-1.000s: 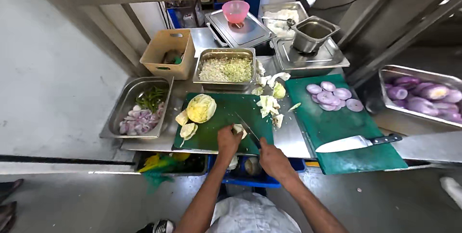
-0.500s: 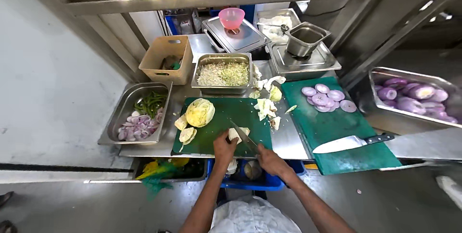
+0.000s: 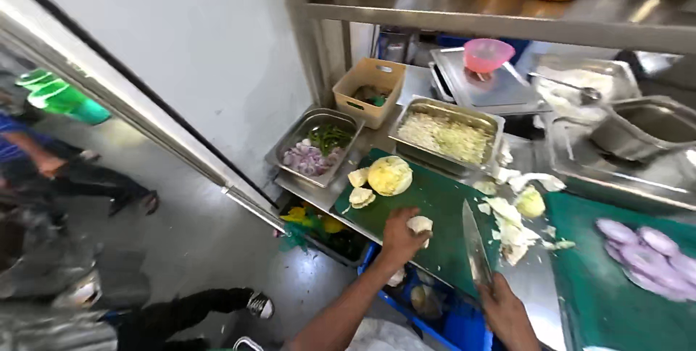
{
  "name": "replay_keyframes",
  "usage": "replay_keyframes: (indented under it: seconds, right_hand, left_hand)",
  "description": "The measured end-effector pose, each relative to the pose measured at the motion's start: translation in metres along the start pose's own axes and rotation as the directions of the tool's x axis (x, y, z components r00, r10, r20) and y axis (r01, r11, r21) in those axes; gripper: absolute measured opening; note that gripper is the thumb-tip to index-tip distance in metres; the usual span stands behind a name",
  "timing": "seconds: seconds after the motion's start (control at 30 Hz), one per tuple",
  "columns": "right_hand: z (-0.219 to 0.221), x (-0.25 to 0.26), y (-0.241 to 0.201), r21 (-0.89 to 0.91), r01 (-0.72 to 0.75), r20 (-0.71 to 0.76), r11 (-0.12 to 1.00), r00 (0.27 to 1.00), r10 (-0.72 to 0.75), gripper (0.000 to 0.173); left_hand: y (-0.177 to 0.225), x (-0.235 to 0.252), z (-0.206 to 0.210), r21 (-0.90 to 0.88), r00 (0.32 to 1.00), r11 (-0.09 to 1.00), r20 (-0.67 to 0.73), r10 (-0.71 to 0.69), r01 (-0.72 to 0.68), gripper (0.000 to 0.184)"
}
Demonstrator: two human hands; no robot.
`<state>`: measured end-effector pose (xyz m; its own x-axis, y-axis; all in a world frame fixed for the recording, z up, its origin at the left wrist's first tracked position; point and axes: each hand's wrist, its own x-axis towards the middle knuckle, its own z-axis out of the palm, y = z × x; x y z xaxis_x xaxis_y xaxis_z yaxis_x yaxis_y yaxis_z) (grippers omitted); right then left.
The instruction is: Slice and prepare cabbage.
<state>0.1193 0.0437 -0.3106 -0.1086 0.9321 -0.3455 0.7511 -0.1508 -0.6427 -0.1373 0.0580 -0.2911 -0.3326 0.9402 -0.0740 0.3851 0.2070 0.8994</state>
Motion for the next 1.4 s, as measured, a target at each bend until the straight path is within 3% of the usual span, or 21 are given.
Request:
replay_keyframes:
  seconds: [0.13, 0.3, 0.5, 0.63, 0.73, 0.83, 0.97, 1.03, 1.13, 1.27, 1.4]
  right_hand:
    - [0.011, -0.008, 0.001, 0.078, -0.026, 0.055, 0.997, 0.998, 0.022, 0.043]
    - [0.014, -0.004, -0.003, 0.074, 0.014, 0.059, 0.997, 0.998, -0.018, 0.04]
    - [0.017, 0.001, -0.013, 0.079, 0.006, 0.06, 0.997, 0.998, -0.011, 0.038]
    - [0.024, -0.003, -0.011, 0.061, 0.012, 0.072, 0.998, 0.997, -0.016, 0.041]
    - [0.024, -0.011, -0.01, 0.053, -0.005, 0.064, 0.999, 0.998, 0.001, 0.044]
    - [0.025, -0.021, -0.005, 0.07, -0.038, 0.037, 0.997, 0.999, 0.036, 0.042]
    - [0.023, -0.027, 0.004, 0.1, -0.033, 0.0, 0.994, 0.999, 0.033, 0.043]
    - [0.021, -0.029, 0.004, 0.118, -0.035, -0.018, 0.992, 0.999, 0.037, 0.043]
    - [0.022, -0.029, 0.002, 0.141, -0.05, -0.001, 0.989, 0.999, 0.051, 0.041]
    - [0.025, -0.02, -0.001, 0.116, -0.024, 0.02, 0.993, 1.0, 0.022, 0.037]
    - [0.027, -0.014, -0.011, 0.089, 0.013, 0.019, 0.996, 1.0, -0.015, 0.034]
  left_hand:
    - [-0.01, 0.011, -0.085, -0.034, 0.972, 0.999, -0.236, 0.008, -0.016, 0.056]
    - [-0.034, 0.062, -0.147, 0.047, 0.96, 0.998, -0.279, -0.022, 0.036, 0.056]
    - [-0.034, 0.155, -0.139, 0.204, 0.965, 0.977, -0.236, 0.116, -0.067, 0.046]
    - [-0.052, 0.201, -0.115, 0.216, 0.997, 0.976, -0.074, -0.01, 0.026, 0.039]
    - [-0.057, 0.211, -0.107, 0.352, 0.995, 0.934, 0.055, -0.081, 0.057, 0.034]
    - [-0.05, 0.196, -0.112, 0.41, 0.996, 0.911, 0.05, -0.078, 0.05, 0.043]
    - [-0.034, 0.093, -0.123, 0.38, 0.97, 0.925, -0.224, 0.095, -0.003, 0.036]
    - [-0.049, 0.054, -0.117, 0.402, 0.948, 0.912, -0.314, 0.047, 0.088, 0.035]
    - [-0.076, 0.036, -0.11, 0.339, 0.957, 0.907, -0.231, -0.177, 0.25, 0.058]
    - [-0.079, 0.041, -0.108, 0.37, 0.987, 0.915, -0.08, -0.141, 0.161, 0.067]
    - [-0.08, 0.042, -0.109, 0.364, 0.986, 0.917, -0.063, -0.152, 0.164, 0.061]
